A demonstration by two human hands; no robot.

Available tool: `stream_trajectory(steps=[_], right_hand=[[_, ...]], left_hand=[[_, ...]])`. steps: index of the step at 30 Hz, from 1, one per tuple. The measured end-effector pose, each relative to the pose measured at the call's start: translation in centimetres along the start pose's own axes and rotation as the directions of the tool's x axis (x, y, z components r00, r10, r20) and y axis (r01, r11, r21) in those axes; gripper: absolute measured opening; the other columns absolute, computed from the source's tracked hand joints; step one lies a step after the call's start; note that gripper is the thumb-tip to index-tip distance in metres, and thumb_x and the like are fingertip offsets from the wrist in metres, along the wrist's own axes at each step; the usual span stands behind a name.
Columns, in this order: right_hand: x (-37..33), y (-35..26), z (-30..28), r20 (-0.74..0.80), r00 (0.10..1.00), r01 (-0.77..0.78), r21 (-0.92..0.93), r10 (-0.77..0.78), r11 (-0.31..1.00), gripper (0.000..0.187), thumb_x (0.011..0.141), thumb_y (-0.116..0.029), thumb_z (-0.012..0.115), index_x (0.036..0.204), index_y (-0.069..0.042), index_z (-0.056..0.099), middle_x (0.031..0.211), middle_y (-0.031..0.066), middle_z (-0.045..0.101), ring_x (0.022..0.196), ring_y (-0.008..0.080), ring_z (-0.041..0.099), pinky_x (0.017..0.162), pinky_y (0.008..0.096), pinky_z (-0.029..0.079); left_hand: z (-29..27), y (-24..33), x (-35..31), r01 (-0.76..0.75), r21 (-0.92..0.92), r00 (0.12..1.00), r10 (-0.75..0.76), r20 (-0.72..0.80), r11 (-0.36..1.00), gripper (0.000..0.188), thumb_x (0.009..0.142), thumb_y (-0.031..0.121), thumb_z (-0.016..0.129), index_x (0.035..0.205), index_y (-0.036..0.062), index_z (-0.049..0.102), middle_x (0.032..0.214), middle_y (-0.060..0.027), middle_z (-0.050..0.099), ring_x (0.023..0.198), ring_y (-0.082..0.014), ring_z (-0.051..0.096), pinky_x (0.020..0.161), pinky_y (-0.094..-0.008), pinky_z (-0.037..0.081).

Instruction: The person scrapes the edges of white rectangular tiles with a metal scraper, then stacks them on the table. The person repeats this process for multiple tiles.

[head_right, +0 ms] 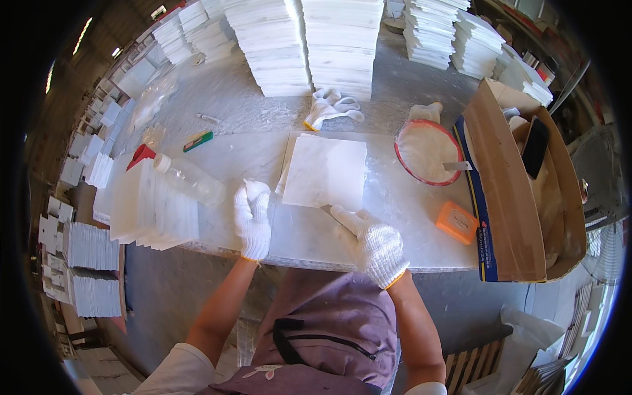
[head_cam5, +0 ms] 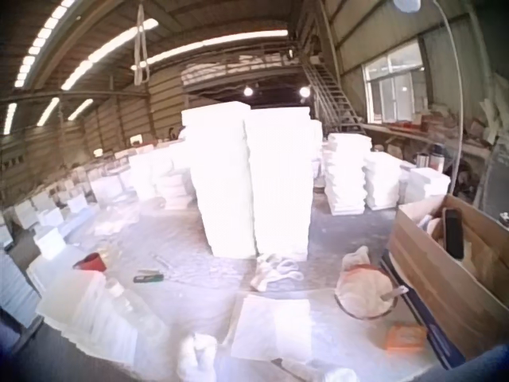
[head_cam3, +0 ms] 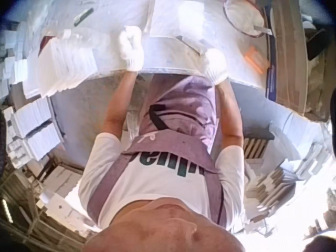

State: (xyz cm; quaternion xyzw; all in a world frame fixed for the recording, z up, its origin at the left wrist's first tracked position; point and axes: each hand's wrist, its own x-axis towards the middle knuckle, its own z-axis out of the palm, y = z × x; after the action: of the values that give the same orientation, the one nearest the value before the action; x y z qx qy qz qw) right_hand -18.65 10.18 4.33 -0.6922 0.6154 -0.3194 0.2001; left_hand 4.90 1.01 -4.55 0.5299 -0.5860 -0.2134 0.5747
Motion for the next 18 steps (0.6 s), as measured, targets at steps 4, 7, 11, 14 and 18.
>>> stream_trajectory(steps=[4,7,11,14,18], right_hand=[[0.7,0.0,0.3,0.041,0.999,0.011,-0.049,-0.009,0.999,0.035,0.087,-0.018,0.066,0.121,-0.012,0.068,0.085,0.0173,0.064,0.075,0.0346,0.065,0.069,0.0402,0.052],[1.2,-0.5,0.5,0.060,0.998,0.013,-0.052,-0.010,0.999,0.037,0.086,-0.018,0.066,0.123,-0.015,0.068,0.083,0.0173,0.063,0.074,0.0339,0.064,0.068,0.0401,0.052],[1.5,-0.7,0.8,0.079,0.997,0.002,-0.057,0.003,0.998,0.042,0.086,-0.016,0.065,0.127,-0.022,0.066,0.080,0.0166,0.062,0.071,0.0323,0.063,0.067,0.0394,0.051],[1.8,-0.5,1.1,0.117,0.993,-0.007,-0.087,0.017,0.996,0.047,0.088,-0.019,0.064,0.133,-0.029,0.061,0.083,0.0168,0.061,0.076,0.0331,0.065,0.069,0.0411,0.053],[1.9,-0.5,1.3,0.080,0.997,0.012,-0.081,-0.005,0.997,0.046,0.088,-0.018,0.065,0.132,-0.029,0.062,0.082,0.0164,0.061,0.074,0.0327,0.064,0.068,0.0405,0.052]], left_hand=[[0.2,-0.3,0.1,0.011,-0.027,1.000,-0.010,0.004,1.000,0.037,0.097,0.013,0.062,0.131,-0.0009,0.052,0.113,-0.0083,0.061,0.105,-0.0171,0.058,0.096,-0.0316,0.045],[0.2,0.9,0.1,0.005,-0.116,1.000,-0.003,0.025,0.993,0.036,0.097,0.003,0.059,0.131,-0.0004,0.051,0.111,-0.0089,0.056,0.098,-0.0159,0.057,0.088,-0.0291,0.049],[0.2,1.2,0.2,0.003,-0.107,1.000,0.000,0.028,0.994,0.034,0.096,0.002,0.060,0.130,-0.0013,0.053,0.112,-0.0094,0.057,0.100,-0.0161,0.057,0.088,-0.0283,0.050],[0.1,1.2,0.3,0.021,-0.025,0.999,-0.021,0.029,0.999,0.034,0.095,0.001,0.060,0.129,-0.0015,0.054,0.113,-0.0095,0.058,0.101,-0.0170,0.057,0.089,-0.0286,0.049],[0.0,0.4,0.2,0.016,0.011,1.000,-0.016,0.015,1.000,0.036,0.095,0.002,0.061,0.130,-0.0005,0.054,0.115,-0.0103,0.058,0.103,-0.0194,0.058,0.091,-0.0301,0.049]])
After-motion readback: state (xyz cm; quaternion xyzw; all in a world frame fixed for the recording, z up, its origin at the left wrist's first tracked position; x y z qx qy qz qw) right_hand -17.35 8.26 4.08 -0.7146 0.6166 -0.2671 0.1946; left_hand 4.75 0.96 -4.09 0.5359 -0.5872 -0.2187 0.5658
